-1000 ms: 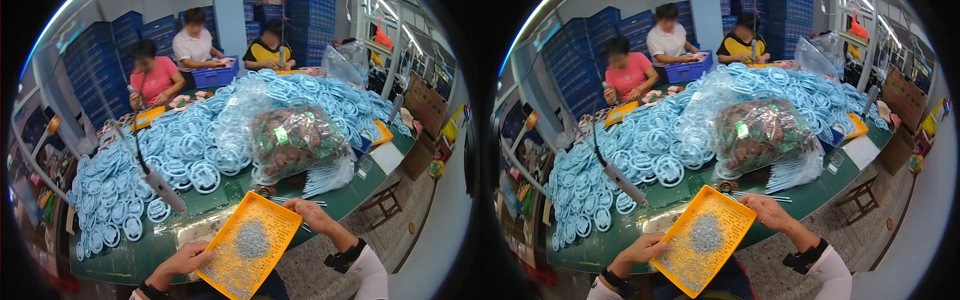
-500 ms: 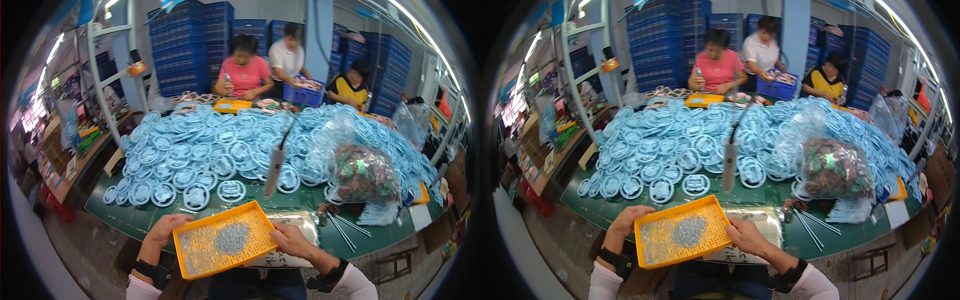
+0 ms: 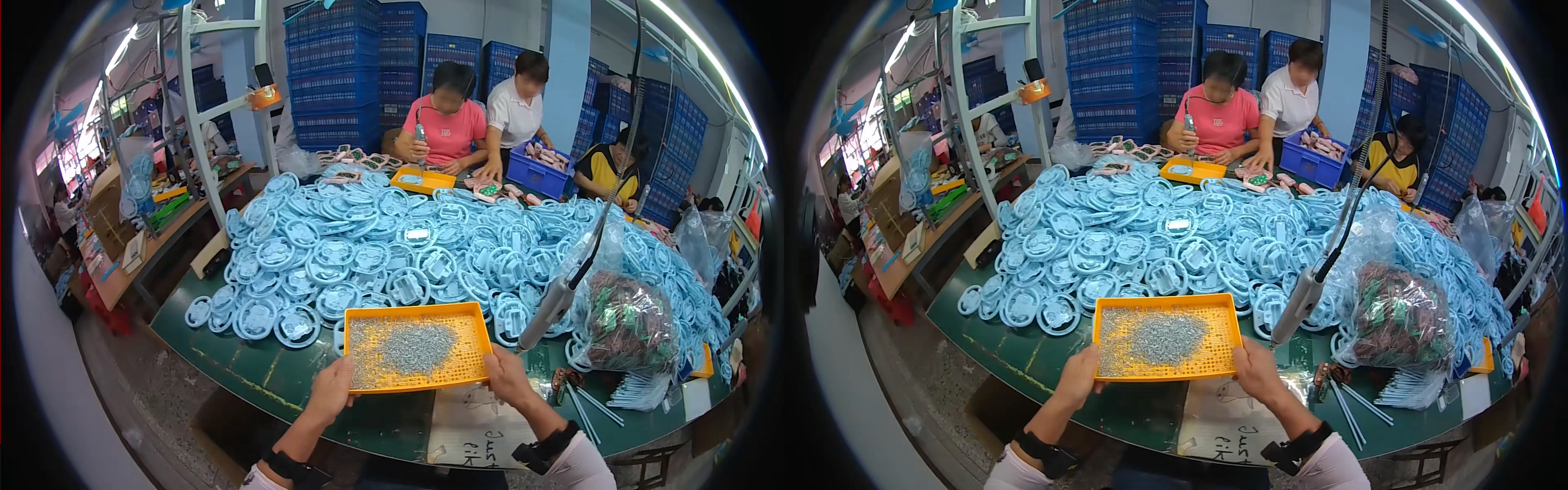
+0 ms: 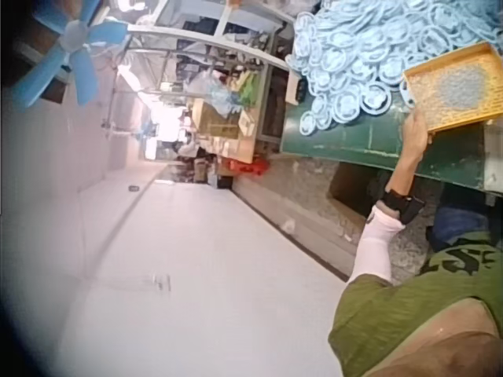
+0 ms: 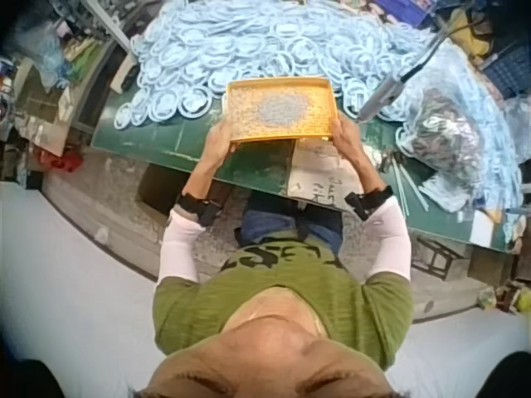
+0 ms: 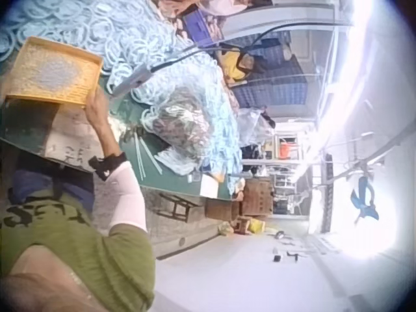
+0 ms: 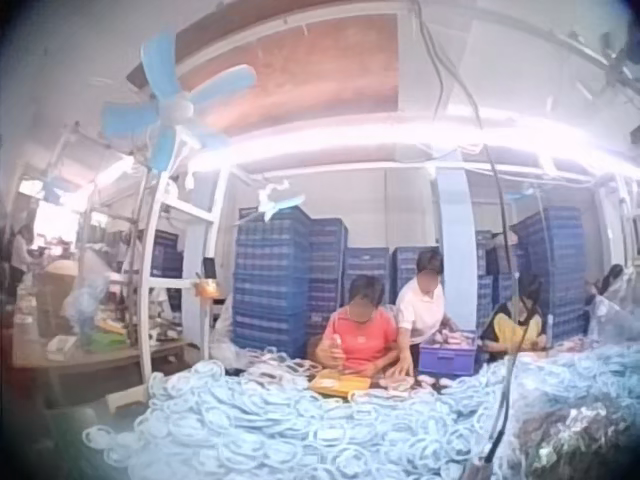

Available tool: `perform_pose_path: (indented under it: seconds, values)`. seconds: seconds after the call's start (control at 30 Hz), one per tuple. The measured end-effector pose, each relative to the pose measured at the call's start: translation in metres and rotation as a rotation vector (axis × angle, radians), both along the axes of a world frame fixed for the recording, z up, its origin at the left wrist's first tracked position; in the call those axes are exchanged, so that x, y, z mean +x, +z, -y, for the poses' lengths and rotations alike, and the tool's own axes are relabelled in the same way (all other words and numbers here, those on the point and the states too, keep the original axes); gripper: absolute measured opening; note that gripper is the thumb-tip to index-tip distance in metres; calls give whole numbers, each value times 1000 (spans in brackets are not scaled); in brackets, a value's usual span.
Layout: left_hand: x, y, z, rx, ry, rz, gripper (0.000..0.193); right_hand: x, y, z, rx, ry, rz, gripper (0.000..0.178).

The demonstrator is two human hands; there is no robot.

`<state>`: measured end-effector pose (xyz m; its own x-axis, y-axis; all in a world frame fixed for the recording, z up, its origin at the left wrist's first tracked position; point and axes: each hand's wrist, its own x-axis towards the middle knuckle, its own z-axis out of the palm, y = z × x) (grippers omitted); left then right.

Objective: Assembling small plastic components into a circular frame using an electric screwdriver.

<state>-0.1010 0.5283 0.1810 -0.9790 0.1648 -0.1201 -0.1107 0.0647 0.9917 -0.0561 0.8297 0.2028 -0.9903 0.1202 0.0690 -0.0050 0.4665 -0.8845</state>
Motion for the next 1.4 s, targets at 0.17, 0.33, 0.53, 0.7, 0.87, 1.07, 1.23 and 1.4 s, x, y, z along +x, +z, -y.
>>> perform_pose_path:
  seconds: [0.17, 0.33, 0.53, 0.7, 0.87, 1.07, 1.23, 1.4]
  values:
    - [-40, 19, -18, 34, 33, -31, 38, -11, -37, -35, 90, -27, -133, 29]
    - [-54, 35, -49, -16, 49, -11, 39, -9, -45, -47, 79, -83, -65, 29]
    - [-58, 53, -57, -158, 18, -127, 42, -20, -43, -46, 57, -106, -123, 30]
    - [-73, 62, -36, -117, 0, -78, 44, -33, -29, -38, 50, -83, -43, 34]
    - [-71, 79, -63, -38, 8, -231, 43, -33, 4, -49, -143, -193, -105, 34]
    - [-68, 36, -48, 64, -66, -137, 43, -29, 13, -43, 212, -175, -352, 27]
    - [-37, -9, -58, 183, -64, 70, 46, -34, 44, -48, 451, -100, -290, 27]
    - [-45, 0, -56, 188, -69, 68, 45, -44, 37, -58, 441, -96, -222, 30]
